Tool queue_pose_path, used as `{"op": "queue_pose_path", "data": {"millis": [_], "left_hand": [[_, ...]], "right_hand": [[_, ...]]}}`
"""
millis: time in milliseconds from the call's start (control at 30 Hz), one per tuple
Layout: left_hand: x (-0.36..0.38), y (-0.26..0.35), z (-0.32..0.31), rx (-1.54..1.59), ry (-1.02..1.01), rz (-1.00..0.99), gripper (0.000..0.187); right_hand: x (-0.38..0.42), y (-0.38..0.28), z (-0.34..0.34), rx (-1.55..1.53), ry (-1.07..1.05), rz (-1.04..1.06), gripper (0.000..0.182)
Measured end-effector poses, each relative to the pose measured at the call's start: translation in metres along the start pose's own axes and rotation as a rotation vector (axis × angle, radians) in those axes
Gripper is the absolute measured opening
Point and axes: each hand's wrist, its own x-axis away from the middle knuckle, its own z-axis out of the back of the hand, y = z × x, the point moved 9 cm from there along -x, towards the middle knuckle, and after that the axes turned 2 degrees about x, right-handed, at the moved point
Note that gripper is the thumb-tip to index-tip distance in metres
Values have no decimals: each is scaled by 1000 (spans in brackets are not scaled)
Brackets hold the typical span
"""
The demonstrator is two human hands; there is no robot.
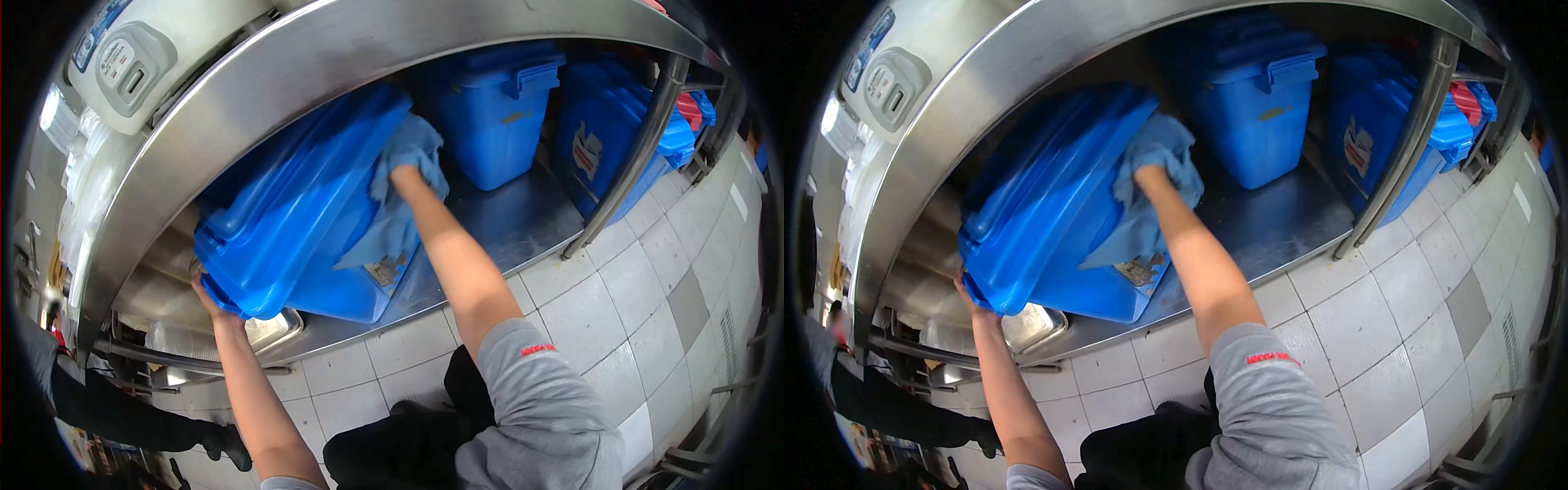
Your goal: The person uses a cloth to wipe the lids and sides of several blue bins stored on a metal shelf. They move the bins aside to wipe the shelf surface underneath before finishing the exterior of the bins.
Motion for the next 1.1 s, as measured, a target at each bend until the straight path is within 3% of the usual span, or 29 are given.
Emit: {"op": "queue_pose_path", "data": {"millis": [100,200,300,433,533,633,667,700,733,767,933,1000,1100], "left_hand": [[-3,1,6,4,71,-18,65],[1,2,-2,5,40,-31,63],[0,3,3,-17,17,-53,68],[-4,3,3,-29,-3,-59,68],[-2,3,-1,-11,9,-73,68],[2,3,1,-10,53,-56,65],[3,3,-1,-10,65,-57,63],[3,4,0,-13,78,-54,60],[0,6,3,-21,58,-53,60],[-5,5,8,-25,39,-47,60],[2,2,-1,13,27,-38,60],[5,4,-7,18,28,-47,60],[-1,2,2,33,41,-42,60]], "right_hand": [[6,6,10,-59,123,-117,44],[70,-37,15,51,288,102,44],[71,-46,0,139,193,230,44],[6,58,-14,-64,28,-197,44],[41,143,-5,-66,241,-449,44],[103,221,-18,-115,322,-497,44],[113,240,-32,-248,259,-539,44],[129,259,-61,-585,86,-761,46],[147,261,-92,-918,-100,-973,49],[135,236,-90,-984,-166,-993,49],[23,69,-37,-935,-243,-660,49],[19,64,-37,-912,-265,-655,50],[38,106,-55,-946,-273,-747,50]]}}
